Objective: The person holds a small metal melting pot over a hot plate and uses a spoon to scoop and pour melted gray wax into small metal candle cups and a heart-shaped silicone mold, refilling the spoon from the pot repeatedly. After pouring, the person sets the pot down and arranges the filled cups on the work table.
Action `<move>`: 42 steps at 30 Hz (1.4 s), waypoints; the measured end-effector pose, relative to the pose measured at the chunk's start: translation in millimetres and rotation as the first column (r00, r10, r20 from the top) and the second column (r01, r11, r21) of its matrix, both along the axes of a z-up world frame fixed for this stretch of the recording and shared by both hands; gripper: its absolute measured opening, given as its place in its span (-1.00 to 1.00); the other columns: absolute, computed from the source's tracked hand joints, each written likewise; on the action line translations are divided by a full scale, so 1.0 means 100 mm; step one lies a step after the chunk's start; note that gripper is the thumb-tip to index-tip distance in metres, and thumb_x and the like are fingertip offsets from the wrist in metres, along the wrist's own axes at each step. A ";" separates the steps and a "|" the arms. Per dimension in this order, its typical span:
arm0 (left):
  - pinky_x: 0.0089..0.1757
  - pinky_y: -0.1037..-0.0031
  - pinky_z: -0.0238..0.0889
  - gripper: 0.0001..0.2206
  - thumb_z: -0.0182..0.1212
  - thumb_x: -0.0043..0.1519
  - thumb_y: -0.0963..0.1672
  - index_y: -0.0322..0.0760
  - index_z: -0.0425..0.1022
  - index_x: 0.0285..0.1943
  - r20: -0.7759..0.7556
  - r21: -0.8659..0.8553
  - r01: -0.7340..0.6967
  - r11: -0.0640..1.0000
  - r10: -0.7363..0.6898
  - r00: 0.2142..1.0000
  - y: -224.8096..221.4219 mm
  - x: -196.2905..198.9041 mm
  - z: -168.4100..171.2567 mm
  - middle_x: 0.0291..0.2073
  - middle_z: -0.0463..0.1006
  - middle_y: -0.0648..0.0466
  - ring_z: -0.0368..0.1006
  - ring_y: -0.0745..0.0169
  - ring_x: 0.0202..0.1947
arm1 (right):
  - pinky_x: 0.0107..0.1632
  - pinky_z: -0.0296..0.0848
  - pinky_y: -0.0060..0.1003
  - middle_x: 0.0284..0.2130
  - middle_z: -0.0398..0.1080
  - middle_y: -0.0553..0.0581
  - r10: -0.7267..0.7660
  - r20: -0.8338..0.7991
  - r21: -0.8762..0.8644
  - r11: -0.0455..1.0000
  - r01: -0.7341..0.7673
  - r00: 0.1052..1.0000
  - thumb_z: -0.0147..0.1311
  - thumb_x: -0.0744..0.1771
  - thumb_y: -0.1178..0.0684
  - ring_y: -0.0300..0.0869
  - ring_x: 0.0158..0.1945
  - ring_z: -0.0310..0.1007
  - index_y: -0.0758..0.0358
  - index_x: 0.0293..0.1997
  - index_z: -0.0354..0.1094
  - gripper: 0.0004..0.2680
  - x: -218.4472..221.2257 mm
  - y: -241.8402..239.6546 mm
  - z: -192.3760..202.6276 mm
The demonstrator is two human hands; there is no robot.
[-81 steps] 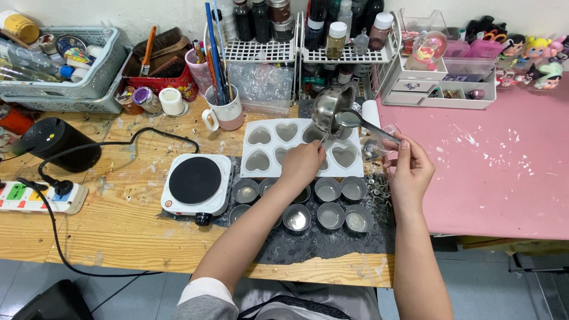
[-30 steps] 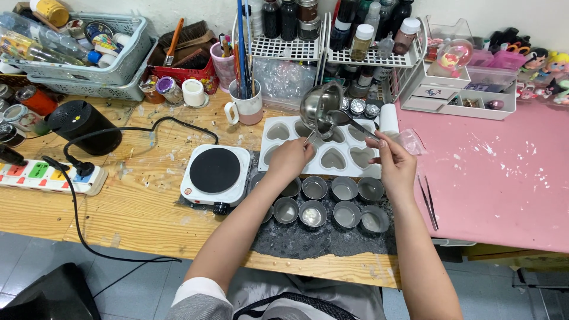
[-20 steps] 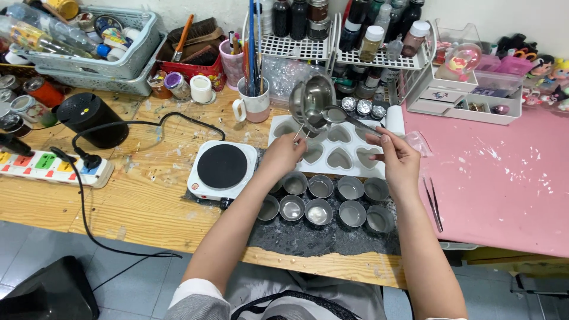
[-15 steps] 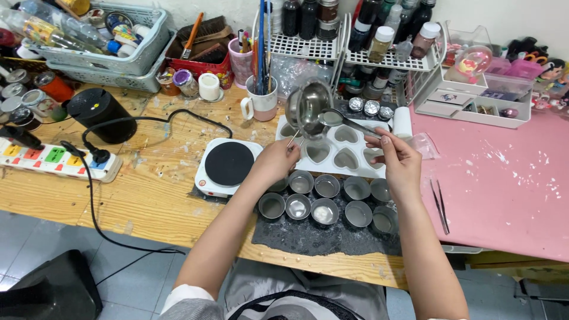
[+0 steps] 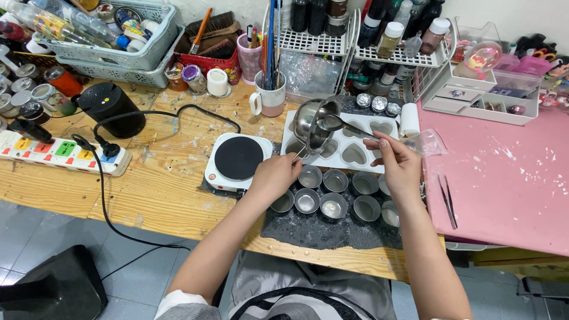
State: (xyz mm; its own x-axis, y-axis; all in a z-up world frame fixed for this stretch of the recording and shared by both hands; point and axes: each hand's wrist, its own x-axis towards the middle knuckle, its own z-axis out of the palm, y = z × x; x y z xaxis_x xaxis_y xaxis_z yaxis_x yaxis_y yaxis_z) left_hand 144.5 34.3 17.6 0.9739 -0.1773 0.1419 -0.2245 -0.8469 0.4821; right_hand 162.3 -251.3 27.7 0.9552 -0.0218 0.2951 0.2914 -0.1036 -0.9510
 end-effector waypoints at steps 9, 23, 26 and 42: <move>-0.39 0.10 0.40 -0.78 0.10 0.31 -0.06 -0.29 0.51 -0.26 0.156 0.075 0.015 0.997 -0.026 0.987 -0.03 0.01 -0.09 -0.55 0.58 -0.11 0.56 -0.14 -0.43 | -0.20 0.51 -0.40 -0.09 0.57 0.19 0.011 0.010 -0.025 1.000 -0.011 1.000 -0.09 0.46 0.09 -0.23 -0.03 0.57 0.34 0.20 0.42 -0.77 -0.04 0.02 0.01; -0.48 0.25 0.43 -0.89 0.17 0.23 -0.14 -0.30 0.50 -0.27 0.235 0.364 0.043 0.930 -0.136 0.962 -0.24 0.04 -0.07 -0.58 0.61 -0.09 0.60 -0.04 -0.51 | -0.22 0.49 -0.44 -0.09 0.58 0.15 -0.035 0.062 -0.108 0.993 0.042 0.997 -0.08 0.46 0.10 -0.32 -0.17 0.52 0.34 0.18 0.44 -0.78 -0.20 0.02 -0.04; -0.49 0.29 0.44 -0.93 0.20 0.17 -0.18 -0.30 0.51 -0.25 0.242 0.416 0.056 0.908 -0.170 0.955 -0.27 0.04 -0.03 -0.56 0.62 -0.09 0.62 -0.03 -0.49 | -0.23 0.49 -0.45 -0.09 0.58 0.16 -0.041 0.085 -0.118 0.992 0.051 0.996 -0.07 0.46 0.11 -0.34 -0.21 0.51 0.33 0.19 0.44 -0.78 -0.21 -0.01 -0.06; -0.49 0.34 0.45 -0.91 0.23 0.12 -0.20 -0.31 0.50 -0.23 0.262 0.486 0.065 0.872 -0.216 0.941 -0.37 0.00 0.03 -0.59 0.62 -0.06 0.63 0.02 -0.50 | -0.20 0.50 -0.46 -0.10 0.59 0.16 -0.083 0.144 -0.113 0.989 0.100 0.986 -0.06 0.46 0.14 -0.34 -0.11 0.54 0.31 0.19 0.45 -0.80 -0.37 -0.02 -0.05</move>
